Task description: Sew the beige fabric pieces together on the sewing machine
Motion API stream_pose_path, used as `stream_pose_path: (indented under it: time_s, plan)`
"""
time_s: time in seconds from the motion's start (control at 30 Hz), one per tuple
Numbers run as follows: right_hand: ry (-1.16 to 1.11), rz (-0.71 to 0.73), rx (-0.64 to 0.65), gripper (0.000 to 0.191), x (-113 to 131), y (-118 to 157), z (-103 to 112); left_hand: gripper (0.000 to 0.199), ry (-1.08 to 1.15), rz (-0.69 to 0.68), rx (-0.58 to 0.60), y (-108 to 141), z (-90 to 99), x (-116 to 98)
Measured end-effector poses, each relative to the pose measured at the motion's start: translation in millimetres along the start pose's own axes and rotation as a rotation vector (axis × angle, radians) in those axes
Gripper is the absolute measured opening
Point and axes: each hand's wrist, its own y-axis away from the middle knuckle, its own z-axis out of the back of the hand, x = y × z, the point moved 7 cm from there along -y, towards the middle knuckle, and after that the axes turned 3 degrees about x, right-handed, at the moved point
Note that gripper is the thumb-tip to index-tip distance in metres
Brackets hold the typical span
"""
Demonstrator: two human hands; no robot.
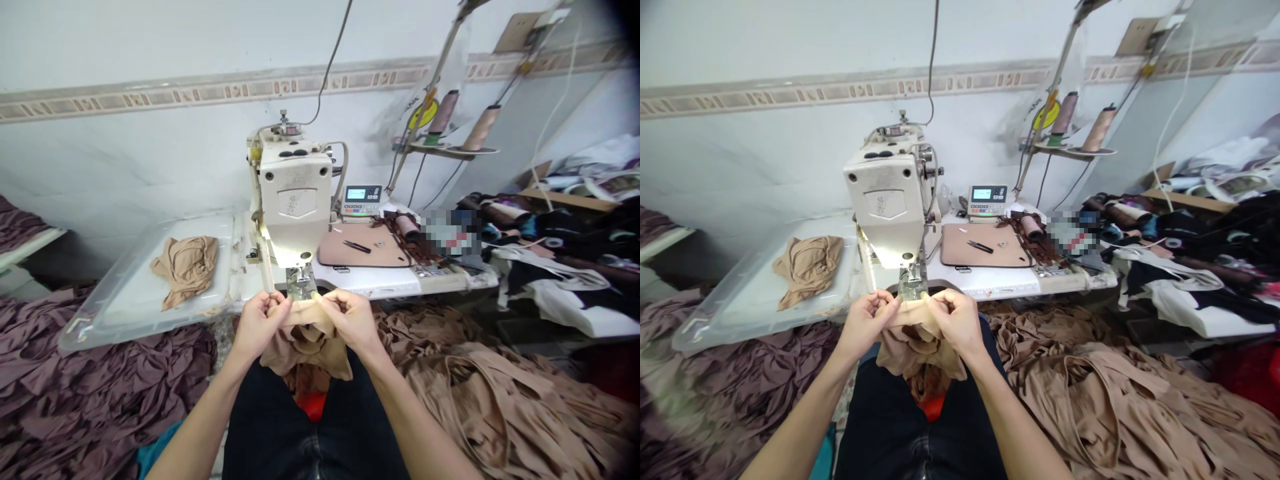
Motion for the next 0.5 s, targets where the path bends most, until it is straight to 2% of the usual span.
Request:
stream_pose_path:
  time_s: [0.1, 0.3, 0.5]
  plan:
    - [0.021, 0.004, -0.016, 0.040, 0, -8, 3, 0.034, 0.118, 0.026, -0.011, -10, -4.1, 0]
    - [0.031, 0.043, -0.029, 0.048, -7, -25, 8, 0.028, 0.091, -0.081, -0.090, -26, -7.7, -8]
    - [0.013, 0.050, -0.042, 0.047, -11, -38, 12, 0.032, 0.171, -0.054, -0.081, -37, -12.9, -2]
